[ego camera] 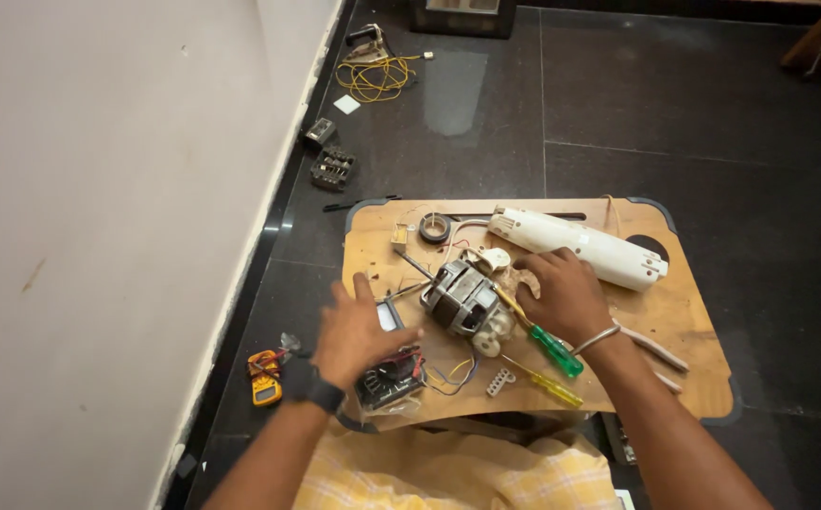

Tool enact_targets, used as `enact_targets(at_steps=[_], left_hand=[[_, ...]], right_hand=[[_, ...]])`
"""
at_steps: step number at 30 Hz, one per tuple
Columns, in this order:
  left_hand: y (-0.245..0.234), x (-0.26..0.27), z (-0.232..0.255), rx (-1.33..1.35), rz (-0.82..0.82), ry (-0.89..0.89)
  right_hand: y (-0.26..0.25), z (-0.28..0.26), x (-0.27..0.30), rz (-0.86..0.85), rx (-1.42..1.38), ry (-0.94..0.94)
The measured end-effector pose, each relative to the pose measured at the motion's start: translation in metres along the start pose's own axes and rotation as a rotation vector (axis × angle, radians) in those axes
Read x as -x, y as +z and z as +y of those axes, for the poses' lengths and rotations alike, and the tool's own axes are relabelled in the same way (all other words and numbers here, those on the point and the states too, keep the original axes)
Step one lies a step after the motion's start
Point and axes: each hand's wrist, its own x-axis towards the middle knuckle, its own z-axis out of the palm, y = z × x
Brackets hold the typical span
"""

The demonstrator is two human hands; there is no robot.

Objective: The recorder uses various screwdrivers to disassemble and inspect the internal components of a fan motor assembly.

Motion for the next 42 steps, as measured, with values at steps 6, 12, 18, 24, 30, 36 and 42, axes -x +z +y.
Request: enact_targets(at_steps=[6,12,18,24,30,36,42], left_hand=[[0.031,0.032,0.013,0.154,0.115,-0.245],[0.047,0.037,0.01,0.264,0.243,-0.27],[0.059,0.023,-0.025,0.284,0.288,-0.284],[0.01,0.029,-0.018,0.568,0.111,-0.434],[-0.004,0.031,-0.017,1.02,0.075,-0.504],[0.013,0.032,-0.05,1.352,0.172,-0.402],[0.007,0.041,-0.062,1.533,0.203,-0.298]], right_hand=[[-0.003,-0.002,0.0,-0.019,0.004,0.001],[-0.004,0.0,-0.001,-0.069,-0.005,0.03],[-0.011,-0.004,0.001,-0.073,-0.059,0.061],[-0.011,-0.004,0.001,-0.074,-0.063,0.06],[-0.01,-0.003,0.0,-0.103,-0.058,0.066],[-0.013,-0.007,-0.001,-0.134,-0.061,0.085],[-0.01,-0.006,0.0,-0.153,-0.044,0.101]])
